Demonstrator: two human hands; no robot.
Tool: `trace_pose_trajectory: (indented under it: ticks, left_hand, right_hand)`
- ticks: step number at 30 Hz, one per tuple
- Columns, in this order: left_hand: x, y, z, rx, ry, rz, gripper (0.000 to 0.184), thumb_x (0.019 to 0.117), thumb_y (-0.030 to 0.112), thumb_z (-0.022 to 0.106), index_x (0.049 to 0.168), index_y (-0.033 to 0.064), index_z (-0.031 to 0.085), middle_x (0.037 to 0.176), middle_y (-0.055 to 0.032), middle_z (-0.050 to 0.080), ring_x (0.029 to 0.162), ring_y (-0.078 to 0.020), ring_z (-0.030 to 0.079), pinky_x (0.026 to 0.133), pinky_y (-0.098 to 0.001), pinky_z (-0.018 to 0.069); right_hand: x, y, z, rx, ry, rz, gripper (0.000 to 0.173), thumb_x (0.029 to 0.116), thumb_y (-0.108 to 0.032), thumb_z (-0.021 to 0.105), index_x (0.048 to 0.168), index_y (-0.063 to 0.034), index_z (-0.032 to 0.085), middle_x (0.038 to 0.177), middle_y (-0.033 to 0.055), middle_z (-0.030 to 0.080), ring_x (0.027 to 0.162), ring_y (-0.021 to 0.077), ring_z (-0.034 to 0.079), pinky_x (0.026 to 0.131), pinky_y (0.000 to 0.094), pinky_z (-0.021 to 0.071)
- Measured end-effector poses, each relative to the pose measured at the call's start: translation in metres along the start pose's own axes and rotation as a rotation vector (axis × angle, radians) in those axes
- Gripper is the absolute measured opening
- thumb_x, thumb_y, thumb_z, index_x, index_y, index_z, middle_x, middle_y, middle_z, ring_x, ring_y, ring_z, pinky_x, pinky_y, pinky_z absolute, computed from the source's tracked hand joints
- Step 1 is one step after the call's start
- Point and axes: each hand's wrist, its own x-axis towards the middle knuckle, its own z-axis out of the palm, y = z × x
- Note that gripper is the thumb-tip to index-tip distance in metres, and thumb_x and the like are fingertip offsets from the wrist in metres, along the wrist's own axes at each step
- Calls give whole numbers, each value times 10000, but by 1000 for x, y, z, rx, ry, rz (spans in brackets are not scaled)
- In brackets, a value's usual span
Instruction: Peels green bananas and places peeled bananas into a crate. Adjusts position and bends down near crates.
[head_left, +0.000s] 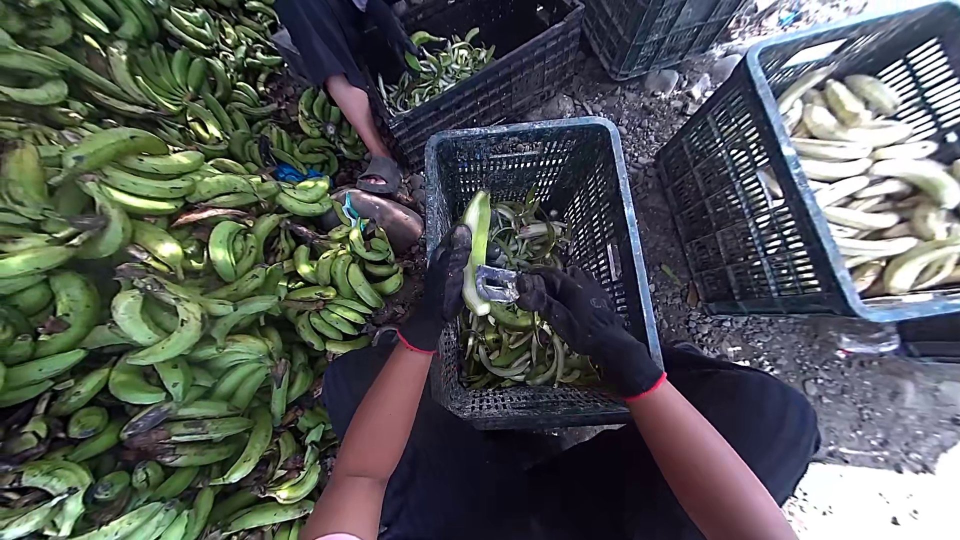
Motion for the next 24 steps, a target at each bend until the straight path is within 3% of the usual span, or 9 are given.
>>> trace_pose_trajectory:
  ticks: [3,5,7,11,17,19,21,23,24]
  left_hand:
    - [2,4,-2,104,43,65,565,1088,433,111,1420,97,422,900,-46,682,748,-142,676,640,-282,586]
    - [2,9,1,89,49,106,553,1093,406,120,1426,112,449,869,-55,680,690,-146,666,578,-277,578]
    - [1,10,4,52,33,99,539,1100,400,129,1403,99,458,848,-66,679,671,-149,668,566,-280,579]
    - [3,8,7,26,2,103,544,1087,403,132,1392,86,452,834,-44,678,651,-125,669,551,-256,582]
    - [3,-9,8,42,-6,94,566,1087,427,133,1361,72,477,871,-62,686,741,-147,686,667,-311,603]
    - [-4,-9,12,126,46,77,530,1104,405,171,1379,96,501,975,-45,691,820,-113,679,723,-310,599]
    - [-11,-8,14,241,53,58,493,1115,361,221,1474,109,445,1217,-56,626,1030,-90,621,900,-325,542]
    - [-7,-7,20,175,89,38,465,1116,326,225,1444,74,438,1186,-49,607,1033,-68,614,907,-295,545]
    - [-9,-6,20,170,89,3,456,1119,344,225,1438,102,445,1167,-34,615,1001,-61,617,875,-287,549]
  right_hand:
    - [-8,-7,6,-92,14,-51,669,915,-717,448,1360,-264,660,1188,213,640,1098,453,595,811,653,475]
    - [-10,-10,9,-95,60,-97,651,909,-706,474,1313,-245,694,1138,207,654,1050,452,601,763,641,465]
    - [-10,-13,8,-78,36,-78,677,910,-737,467,1340,-258,678,1192,190,644,1114,436,583,811,649,462]
    - [-7,-18,3,-43,-14,11,548,928,-615,563,1332,-265,680,1227,201,627,1169,445,556,844,666,443]
    - [3,-20,4,16,30,174,551,935,-596,591,1310,-201,672,1183,218,616,1138,451,556,822,665,450]
    - [4,-19,8,2,86,188,566,925,-622,593,1285,-194,678,1188,236,611,1136,470,558,787,670,458]
    - [5,-17,11,-8,127,199,641,910,-708,548,1290,-205,666,1205,252,602,1154,485,553,789,676,461]
    - [7,-14,14,-3,148,202,660,906,-733,521,1284,-209,655,1199,264,583,1144,500,545,774,679,458]
    - [10,-13,16,-4,150,209,668,903,-743,511,1287,-216,657,1203,265,583,1147,501,542,783,681,453]
